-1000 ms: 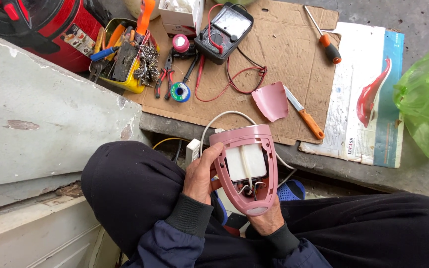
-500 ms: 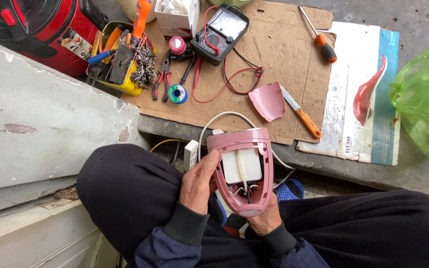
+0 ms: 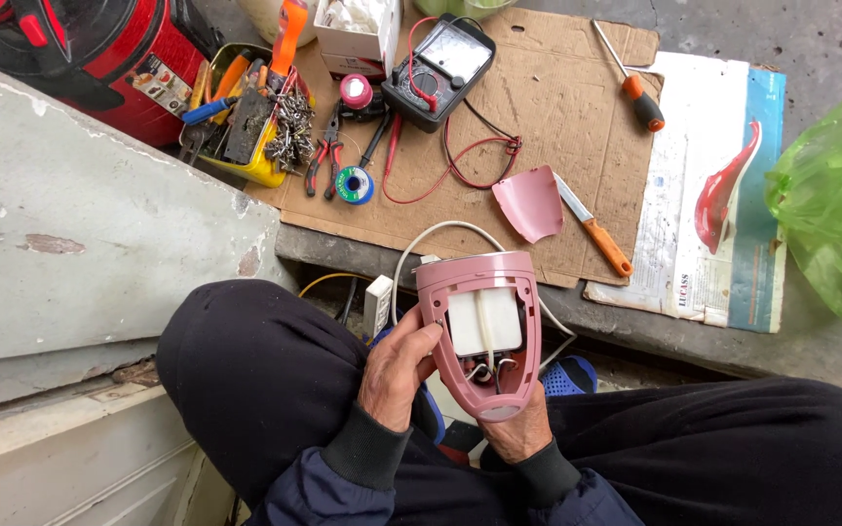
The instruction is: Disassembling a pink hair dryer using a screwdriver and a knife for repair
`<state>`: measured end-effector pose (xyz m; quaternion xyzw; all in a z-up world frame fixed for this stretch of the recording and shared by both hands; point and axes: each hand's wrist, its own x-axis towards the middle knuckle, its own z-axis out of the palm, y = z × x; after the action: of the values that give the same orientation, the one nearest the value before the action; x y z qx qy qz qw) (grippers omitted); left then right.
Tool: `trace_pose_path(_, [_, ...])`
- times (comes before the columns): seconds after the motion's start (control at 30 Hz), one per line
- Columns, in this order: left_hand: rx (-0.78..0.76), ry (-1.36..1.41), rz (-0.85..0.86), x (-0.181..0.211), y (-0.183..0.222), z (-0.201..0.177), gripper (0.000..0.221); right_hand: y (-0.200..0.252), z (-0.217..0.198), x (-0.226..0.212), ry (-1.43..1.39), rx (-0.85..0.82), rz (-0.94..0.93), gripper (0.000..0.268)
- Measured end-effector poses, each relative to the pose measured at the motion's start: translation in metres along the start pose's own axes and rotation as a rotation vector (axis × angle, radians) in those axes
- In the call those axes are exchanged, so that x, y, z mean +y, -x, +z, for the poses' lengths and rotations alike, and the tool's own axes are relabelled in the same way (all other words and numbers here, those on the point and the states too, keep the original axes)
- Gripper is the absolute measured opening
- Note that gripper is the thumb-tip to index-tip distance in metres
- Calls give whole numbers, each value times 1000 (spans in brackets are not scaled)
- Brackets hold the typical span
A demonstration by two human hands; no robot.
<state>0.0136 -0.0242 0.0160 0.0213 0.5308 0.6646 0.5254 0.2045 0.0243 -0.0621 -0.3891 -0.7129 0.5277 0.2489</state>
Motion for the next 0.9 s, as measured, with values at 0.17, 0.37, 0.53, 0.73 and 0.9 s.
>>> trace_pose_path(0.17, [-37, 3, -7, 2, 0, 0, 66, -21, 5, 2, 22, -7, -6, 38])
trace_pose_path(0.37, [-98, -158, 83, 1, 4, -4, 74, -31, 9, -29, -103, 22, -5, 69])
trace_pose_path(0.53, [-148, -163, 125, -1, 3, -4, 78, -34, 7, -37, -129, 8, 37, 69])
trace_pose_path(0.73, [-167, -126, 119, -1, 4, -4, 80, -30, 7, -30, -279, -15, 94, 65])
trace_pose_path(0.9, [-188, -97, 108, -3, 7, -3, 82, -42, 9, -50, -329, 1, 76, 87])
